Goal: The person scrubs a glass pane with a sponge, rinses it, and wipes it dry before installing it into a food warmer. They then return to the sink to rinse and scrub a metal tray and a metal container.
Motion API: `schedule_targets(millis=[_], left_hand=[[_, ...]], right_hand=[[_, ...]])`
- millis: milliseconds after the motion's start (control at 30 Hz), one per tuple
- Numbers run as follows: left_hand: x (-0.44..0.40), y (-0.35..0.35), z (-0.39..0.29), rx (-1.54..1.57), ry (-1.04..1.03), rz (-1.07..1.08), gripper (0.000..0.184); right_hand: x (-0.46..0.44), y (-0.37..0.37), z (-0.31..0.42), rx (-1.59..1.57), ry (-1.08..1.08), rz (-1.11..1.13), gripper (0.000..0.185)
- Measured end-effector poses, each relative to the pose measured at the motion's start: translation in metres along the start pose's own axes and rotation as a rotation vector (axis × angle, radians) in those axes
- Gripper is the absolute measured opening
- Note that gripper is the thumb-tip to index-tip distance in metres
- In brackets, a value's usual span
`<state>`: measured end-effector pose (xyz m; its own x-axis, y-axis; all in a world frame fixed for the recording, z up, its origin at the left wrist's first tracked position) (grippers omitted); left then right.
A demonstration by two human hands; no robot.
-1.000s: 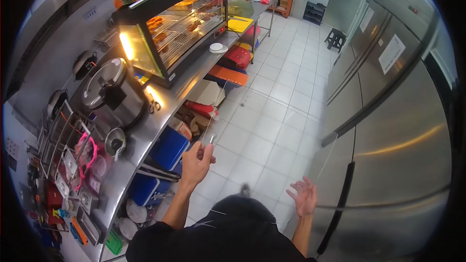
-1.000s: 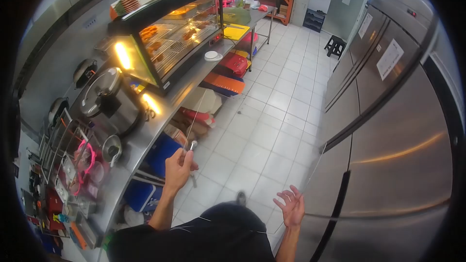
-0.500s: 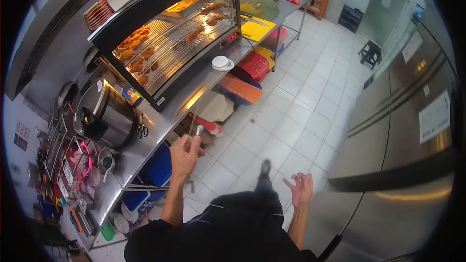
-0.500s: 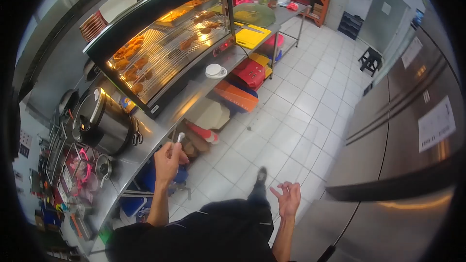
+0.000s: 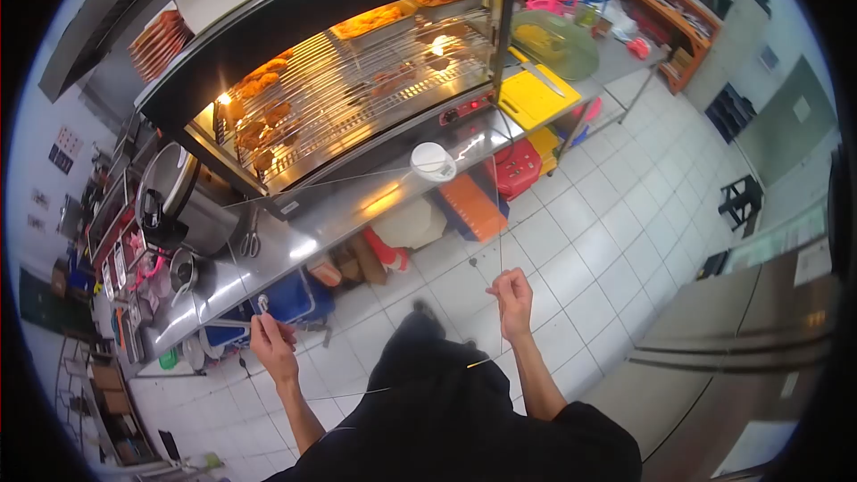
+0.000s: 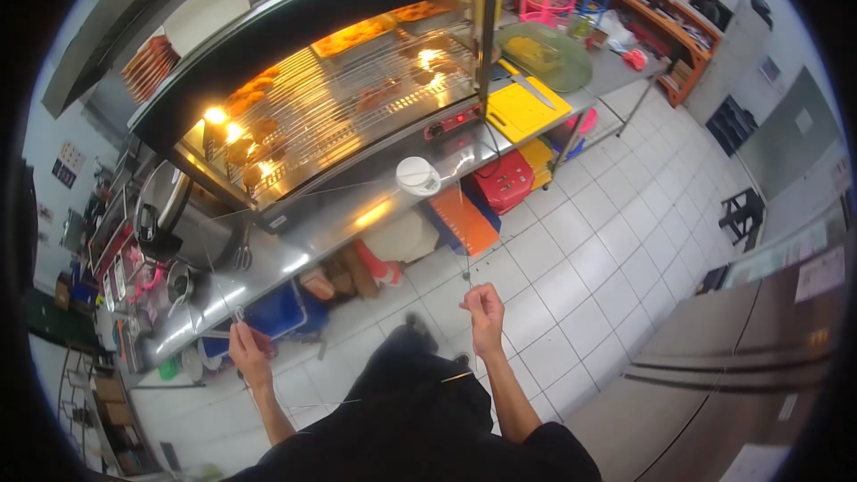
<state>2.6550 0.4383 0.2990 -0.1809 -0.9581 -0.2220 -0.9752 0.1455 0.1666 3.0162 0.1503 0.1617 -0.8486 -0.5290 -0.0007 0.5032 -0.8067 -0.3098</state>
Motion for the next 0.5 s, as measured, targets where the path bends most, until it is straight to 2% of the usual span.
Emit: schedule_targets(millis=[33,167,233,300,333,367,400,433,500], left_hand=[[-0.005,-0.004,0.005,-0.01,0.01,-0.02,0.036],[-0.035,-0.017,0.022,0.066,0.008,-0.116,0.035],[-0.058,-0.028,0.032,0.097,-0.015,-0.128,0.033],[-0.095,-0.046,0.033,0.145,-0.075,-0.168,0.031],[-0.111,-0.05,0.052,0.244,-0.072,-0.203,0.032],[-0.125,-0.062,0.041,0.166,-0.109,-0.192,0.032],[-0.14,-0.076,0.041,0.265,-0.102,-0.19,0.033],[-0.153,-0.086,0.047,0.222,-0.109,-0.171,0.033],[-0.174,-0.11,0.057,0.271,-0.119,-0.12,0.035]], right_hand=[[-0.022,-0.007,-0.001,0.105,0.033,0.04,0.018],[-0.099,-0.049,0.004,0.113,0.077,0.14,0.018],[-0.132,-0.06,0.007,0.2,0.051,0.095,0.019],[-0.173,-0.077,0.02,0.193,0.233,0.078,0.02],[-0.192,-0.084,0.023,0.227,0.242,0.104,0.021],[-0.209,-0.093,0.027,0.186,0.303,0.133,0.022],[-0.226,-0.095,0.022,0.16,0.294,0.141,0.023],[-0.24,-0.1,0.016,0.153,0.262,0.174,0.023],[-0.266,-0.104,0.024,0.142,0.382,0.138,0.024]])
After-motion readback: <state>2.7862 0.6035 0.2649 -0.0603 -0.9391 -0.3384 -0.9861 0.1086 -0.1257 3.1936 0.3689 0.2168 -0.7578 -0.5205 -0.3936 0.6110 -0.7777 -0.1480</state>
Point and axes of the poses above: each hand's wrist, its own x-axis away from the middle knuckle, its own y-axis out of the back of the hand, z = x × y, the point moved 10 cm from there along -x, towards the middle knuckle, and after that the axes turned 11 degrees about x, right-handed, at the moved point
